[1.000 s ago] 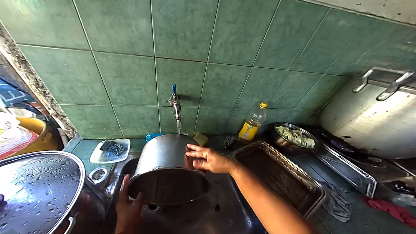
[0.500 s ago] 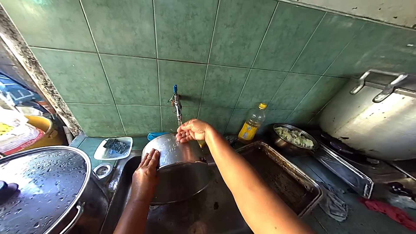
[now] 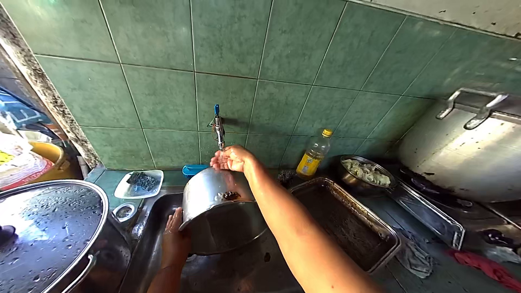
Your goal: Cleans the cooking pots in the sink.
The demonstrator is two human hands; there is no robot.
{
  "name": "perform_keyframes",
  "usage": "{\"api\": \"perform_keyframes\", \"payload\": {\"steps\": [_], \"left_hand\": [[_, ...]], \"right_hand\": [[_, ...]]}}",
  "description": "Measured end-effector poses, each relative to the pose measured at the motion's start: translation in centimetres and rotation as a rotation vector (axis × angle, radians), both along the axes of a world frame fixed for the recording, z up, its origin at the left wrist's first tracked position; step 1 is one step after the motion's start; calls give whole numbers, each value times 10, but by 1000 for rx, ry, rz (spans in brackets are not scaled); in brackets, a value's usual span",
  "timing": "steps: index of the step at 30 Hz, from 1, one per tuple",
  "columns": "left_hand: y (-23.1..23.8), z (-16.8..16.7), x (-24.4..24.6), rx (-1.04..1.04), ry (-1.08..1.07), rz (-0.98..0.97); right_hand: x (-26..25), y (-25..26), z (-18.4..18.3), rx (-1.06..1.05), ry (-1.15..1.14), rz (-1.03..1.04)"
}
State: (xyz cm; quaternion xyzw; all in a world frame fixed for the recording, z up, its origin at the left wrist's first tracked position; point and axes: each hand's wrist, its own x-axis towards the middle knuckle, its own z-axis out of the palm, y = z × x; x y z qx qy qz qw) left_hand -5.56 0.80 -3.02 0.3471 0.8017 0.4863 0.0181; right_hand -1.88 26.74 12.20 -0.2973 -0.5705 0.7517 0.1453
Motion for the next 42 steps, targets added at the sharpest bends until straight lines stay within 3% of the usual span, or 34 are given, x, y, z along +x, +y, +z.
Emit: {"api": "perform_keyframes", "payload": {"steps": [4, 5, 7, 8, 10, 13, 15, 18, 22, 25, 27, 31, 32, 34, 37, 39, 42], "left_hand": [[14, 21, 16, 163, 385, -138], [22, 25, 18, 167, 453, -168], [30, 29, 20, 118, 501, -156], [31, 29, 19, 98, 490, -141], [28, 22, 13, 71, 400, -105], [18, 12, 3, 12, 90, -18], [11, 3, -1, -41, -93, 13], [-4, -5, 0, -114, -176, -43], [11, 19, 18, 148, 305, -137], [26, 31, 21, 106, 491, -122], [24, 33, 19, 42, 452, -94], [12, 37, 9, -62, 239, -13], [11, 35, 7, -72, 191, -3], [11, 25, 3, -51, 125, 0], [12, 10, -5, -41, -44, 9], [10, 5, -6, -126, -143, 47], [-6, 2, 1, -110, -86, -27]], "right_hand": [[16, -1, 0, 83, -23, 369], [19, 3, 1, 103, -59, 343], [17, 9, 4, 99, -101, 105], [13, 11, 5, 74, -88, 21], [8, 11, 2, 72, -34, 64], [22, 5, 1, 134, 21, 390], [44, 9, 7, 218, -58, 521], [52, 25, 13, 267, -208, 415], [7, 15, -1, 94, -128, 98], [-13, -10, -2, -9, -3, 96], [0, -12, -1, 37, 30, 212], [45, 12, 8, 305, -108, 658], [49, 18, 11, 324, -163, 654], [40, 23, 12, 321, -246, 412], [1, 14, 2, 143, -91, 24], [-8, -5, -2, 35, 37, 45], [16, -15, 1, 87, 15, 326]]}}
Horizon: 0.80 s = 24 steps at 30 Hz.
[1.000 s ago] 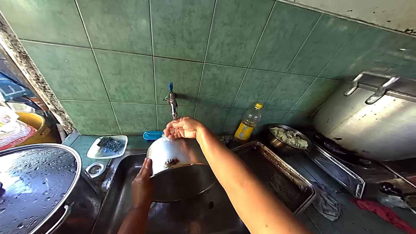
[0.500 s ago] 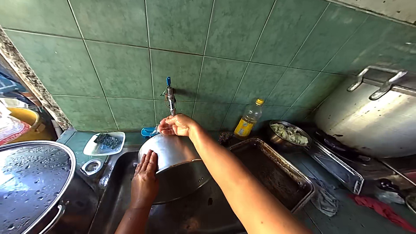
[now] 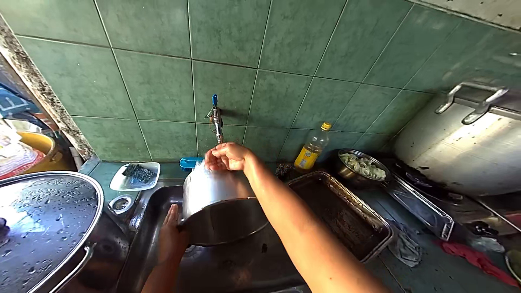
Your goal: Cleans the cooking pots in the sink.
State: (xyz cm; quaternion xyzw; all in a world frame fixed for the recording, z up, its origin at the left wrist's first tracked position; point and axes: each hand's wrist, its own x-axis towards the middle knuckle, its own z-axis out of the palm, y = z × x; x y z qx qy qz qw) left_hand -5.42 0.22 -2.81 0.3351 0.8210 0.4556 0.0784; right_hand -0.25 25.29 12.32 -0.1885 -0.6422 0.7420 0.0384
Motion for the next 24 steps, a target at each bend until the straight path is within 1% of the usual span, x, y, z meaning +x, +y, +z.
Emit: {"api": "perform_keyframes", "payload": {"steps": [1, 2, 3, 4, 5, 6, 7, 8, 10, 11, 12, 13, 15, 16, 17, 18, 20, 21, 22, 23, 24], "left_hand": [[-3, 2, 4, 80, 91, -41], [0, 3, 7, 177, 223, -83], [7, 4, 9, 262, 356, -119], [15, 7, 11, 312, 453, -147], [22, 12, 13, 319, 510, -165], [28, 17, 15, 294, 535, -165], [31, 19, 16, 261, 533, -150], [32, 20, 15, 225, 505, -130], [28, 22, 8, 144, 381, -86], [25, 23, 4, 109, 308, -63], [22, 23, -1, 84, 242, -34], [17, 21, -6, 70, 173, -5], [7, 9, -13, 57, 50, 54], [1, 1, -14, 57, -2, 87], [-4, -10, -13, 70, -42, 126], [-7, -20, -13, 68, -97, 176], [-8, -38, -10, 46, -280, 293], [-7, -45, -9, 51, -379, 339], [-5, -50, -6, 50, -467, 368], [-3, -53, -3, 62, -555, 393], [2, -56, 2, 112, -657, 419]], "right_hand": [[11, 5, 1, 71, -42, 103], [19, 11, 4, 134, -94, 154], [23, 17, 7, 181, -144, 136], [24, 22, 9, 212, -185, 60], [19, 25, 9, 214, -204, -50], [12, 27, 6, 191, -177, -154], [5, 26, 2, 144, -112, -209], [2, 22, -2, 96, -43, -193], [6, 9, -5, 84, 29, -47], [16, 2, -2, 132, 17, 20], [30, -2, 0, 211, -2, 38], [48, -4, 1, 307, -2, -1], [90, -4, -6, 501, 12, -204], [112, -3, -16, 563, 8, -307], [136, -4, -31, 575, -11, -362], [158, -10, -47, 536, -39, -347], [182, -22, -86, 404, -89, -215], [181, -29, -103, 401, -86, -168], [174, -35, -115, 439, -88, -165], [163, -38, -121, 517, -124, -217], [151, -38, -122, 590, -188, -319]]}}
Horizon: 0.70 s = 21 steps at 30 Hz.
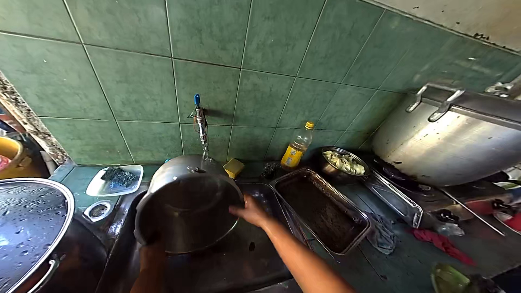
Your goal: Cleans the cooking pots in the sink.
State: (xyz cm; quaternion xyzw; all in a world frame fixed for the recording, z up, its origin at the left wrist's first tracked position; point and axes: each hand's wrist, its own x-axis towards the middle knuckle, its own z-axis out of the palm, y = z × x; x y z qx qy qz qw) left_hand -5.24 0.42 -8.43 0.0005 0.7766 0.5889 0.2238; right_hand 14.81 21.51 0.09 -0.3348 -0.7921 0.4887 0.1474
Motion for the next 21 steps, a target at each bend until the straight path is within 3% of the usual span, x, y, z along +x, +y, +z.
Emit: {"api": "perform_keyframes", "payload": {"steps": [3, 9, 14, 18, 21], "left_hand": [[20, 0, 15, 241, -263, 174], [22, -9, 61, 349, -434, 200], [31, -12, 82, 314, -612, 155], [39, -1, 88, 345, -617, 165], [30, 18, 81, 277, -427, 41]], "right_hand": [[-32, 6, 16, 137, -121, -242], [-26, -38, 90, 455, -433, -30], [8, -60, 104, 664, -390, -1], [35, -53, 97, 696, -260, -130], [51, -45, 106, 522, -330, -234]]}}
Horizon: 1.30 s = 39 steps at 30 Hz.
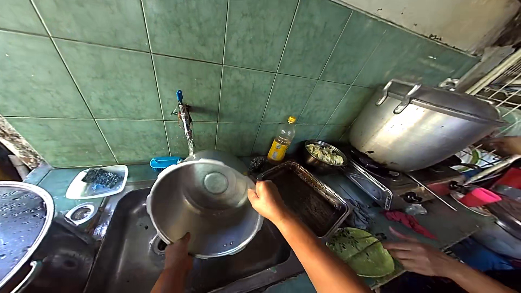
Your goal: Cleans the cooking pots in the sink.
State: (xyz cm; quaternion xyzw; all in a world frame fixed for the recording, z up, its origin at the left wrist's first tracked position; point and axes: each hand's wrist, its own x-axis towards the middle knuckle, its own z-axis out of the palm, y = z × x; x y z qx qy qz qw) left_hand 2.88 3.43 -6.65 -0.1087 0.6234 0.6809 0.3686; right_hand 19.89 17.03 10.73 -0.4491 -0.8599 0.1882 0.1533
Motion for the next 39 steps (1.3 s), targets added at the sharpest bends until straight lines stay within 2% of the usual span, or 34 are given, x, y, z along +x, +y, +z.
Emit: {"api": "perform_keyframes", "payload": {"steps": [2, 4, 7, 12, 14, 17, 19, 21, 22, 25, 26, 28, 31, 33, 35, 36, 37, 38, 39], "left_hand": [[-15, 21, -15, 22, 208, -113], [-28, 52, -30, 79, 375, -198], [-35, 103, -45, 121, 509, -274], [-17, 174, -55, -72, 676, -316], [-3, 185, -69, -173, 687, -312], [17, 183, -88, -250, 682, -261], [26, 182, -88, -297, 763, -256], [33, 181, -88, -378, 893, -294], [36, 179, -88, -436, 959, -323], [46, 180, -84, -540, 1015, -373], [48, 180, -83, -545, 1009, -374], [50, 182, -82, -550, 1018, -369], [50, 183, -81, -562, 1055, -383], [52, 183, -78, -589, 1088, -407], [56, 186, -69, -616, 1120, -434], [57, 186, -63, -615, 1144, -442], [58, 185, -57, -607, 1171, -442], [57, 183, -54, -590, 1192, -436], [56, 181, -53, -568, 1206, -421]], "right_hand": [[6, 11, -1, -154, 27, -118], [11, 24, -24, -335, 182, -232], [14, 27, -59, -659, 381, -341], [-19, 8, -128, -1195, 618, -396], [-43, -2, -147, -1351, 671, -420], [-76, -8, -166, -1519, 689, -456], [-91, -4, -183, -1578, 684, -483], [-99, 1, -188, -1494, 610, -464], [-98, 5, -187, -1369, 494, -398], [-97, 15, -168, -668, -77, -90], [-101, 18, -164, -437, -145, -1], [-117, 26, -153, -124, -110, 201], [-164, 32, -122, -36, -237, 570], [-202, 52, -147, 219, -134, 867], [-226, 65, -159, 469, -79, 1005], [-223, 65, -154, 490, -135, 1009], [-210, 56, -139, 406, -210, 968], [-192, 41, -116, 173, -246, 879], [-173, 28, -105, -53, -175, 781]]}}
